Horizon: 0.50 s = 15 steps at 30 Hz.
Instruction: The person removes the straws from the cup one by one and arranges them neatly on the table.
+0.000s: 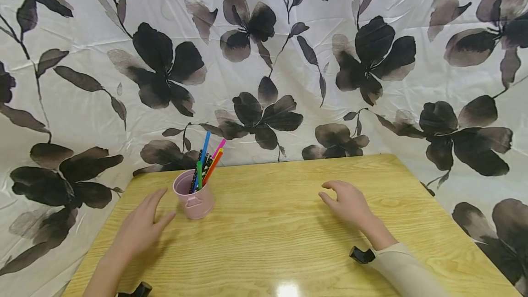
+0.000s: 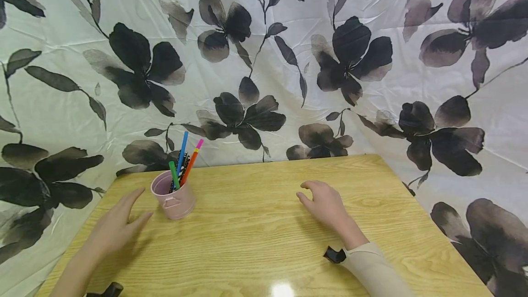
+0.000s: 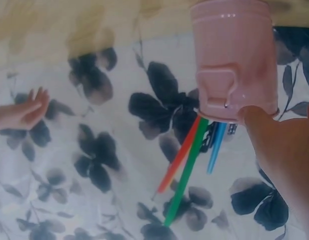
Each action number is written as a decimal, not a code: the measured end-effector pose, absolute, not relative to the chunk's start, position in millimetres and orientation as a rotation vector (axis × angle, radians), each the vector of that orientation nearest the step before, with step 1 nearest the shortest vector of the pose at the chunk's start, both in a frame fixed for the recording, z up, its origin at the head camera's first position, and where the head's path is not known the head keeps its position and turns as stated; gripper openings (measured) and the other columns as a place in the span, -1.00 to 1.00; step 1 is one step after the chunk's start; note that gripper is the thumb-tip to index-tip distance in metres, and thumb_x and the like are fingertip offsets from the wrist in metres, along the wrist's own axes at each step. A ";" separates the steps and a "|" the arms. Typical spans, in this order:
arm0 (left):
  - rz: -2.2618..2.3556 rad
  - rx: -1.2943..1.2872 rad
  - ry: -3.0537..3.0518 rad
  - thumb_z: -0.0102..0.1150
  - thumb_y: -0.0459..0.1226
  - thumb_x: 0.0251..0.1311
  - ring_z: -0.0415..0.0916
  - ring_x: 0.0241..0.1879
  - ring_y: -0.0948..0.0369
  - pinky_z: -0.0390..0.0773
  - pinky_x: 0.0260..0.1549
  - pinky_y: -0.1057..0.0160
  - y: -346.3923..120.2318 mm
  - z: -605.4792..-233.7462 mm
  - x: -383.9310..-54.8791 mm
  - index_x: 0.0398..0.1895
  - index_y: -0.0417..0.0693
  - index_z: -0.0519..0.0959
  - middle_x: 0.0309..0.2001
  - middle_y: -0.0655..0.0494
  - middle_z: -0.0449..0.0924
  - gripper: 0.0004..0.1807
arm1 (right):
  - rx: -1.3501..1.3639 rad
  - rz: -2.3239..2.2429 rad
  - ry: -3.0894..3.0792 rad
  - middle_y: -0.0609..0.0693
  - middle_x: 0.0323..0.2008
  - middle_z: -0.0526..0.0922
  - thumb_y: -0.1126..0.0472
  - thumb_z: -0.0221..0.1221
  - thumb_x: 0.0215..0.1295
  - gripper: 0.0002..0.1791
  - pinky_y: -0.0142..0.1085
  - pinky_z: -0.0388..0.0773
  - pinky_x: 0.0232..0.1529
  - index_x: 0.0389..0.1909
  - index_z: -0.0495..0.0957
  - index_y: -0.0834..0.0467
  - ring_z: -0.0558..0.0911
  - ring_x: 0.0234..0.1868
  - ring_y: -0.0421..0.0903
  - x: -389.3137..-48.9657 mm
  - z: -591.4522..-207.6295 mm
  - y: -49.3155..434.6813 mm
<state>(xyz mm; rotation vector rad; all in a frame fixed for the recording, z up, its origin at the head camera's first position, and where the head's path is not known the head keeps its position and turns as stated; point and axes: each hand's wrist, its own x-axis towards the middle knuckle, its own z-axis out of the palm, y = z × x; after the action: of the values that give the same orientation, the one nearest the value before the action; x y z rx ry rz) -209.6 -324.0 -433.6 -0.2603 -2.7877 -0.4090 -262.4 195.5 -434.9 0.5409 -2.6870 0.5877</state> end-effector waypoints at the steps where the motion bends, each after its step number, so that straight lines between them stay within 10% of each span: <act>1: -0.463 -0.257 -2.797 -0.13 0.21 0.10 0.09 0.17 -0.14 0.15 -0.06 -0.26 -323.5 -432.3 -211.4 0.35 0.10 -0.01 0.25 -0.13 0.09 -0.21 | 0.543 0.596 -2.685 -0.09 -0.18 0.58 -0.14 0.07 0.15 -0.63 -0.13 0.49 -0.27 -0.14 0.55 -0.01 0.56 -0.23 -0.08 -263.0 -434.2 191.1; 15: -0.964 -0.274 -2.788 0.05 0.13 0.05 0.14 0.12 -0.19 0.23 -0.06 -0.22 -319.9 -427.2 -239.5 0.36 -0.01 -0.10 0.27 -0.19 -0.01 -0.10 | 0.648 0.785 -2.560 -0.19 -0.27 0.59 -0.02 0.14 0.13 -0.77 -0.27 0.49 -0.38 -0.24 0.59 -0.04 0.55 -0.26 -0.14 -272.6 -429.9 130.5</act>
<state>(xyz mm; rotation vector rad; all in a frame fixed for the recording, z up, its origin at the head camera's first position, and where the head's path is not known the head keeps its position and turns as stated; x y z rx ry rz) -239.5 -319.9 -427.2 -0.2743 -2.7876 -0.9640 -272.6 130.5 -429.9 0.6481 -2.5599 0.7847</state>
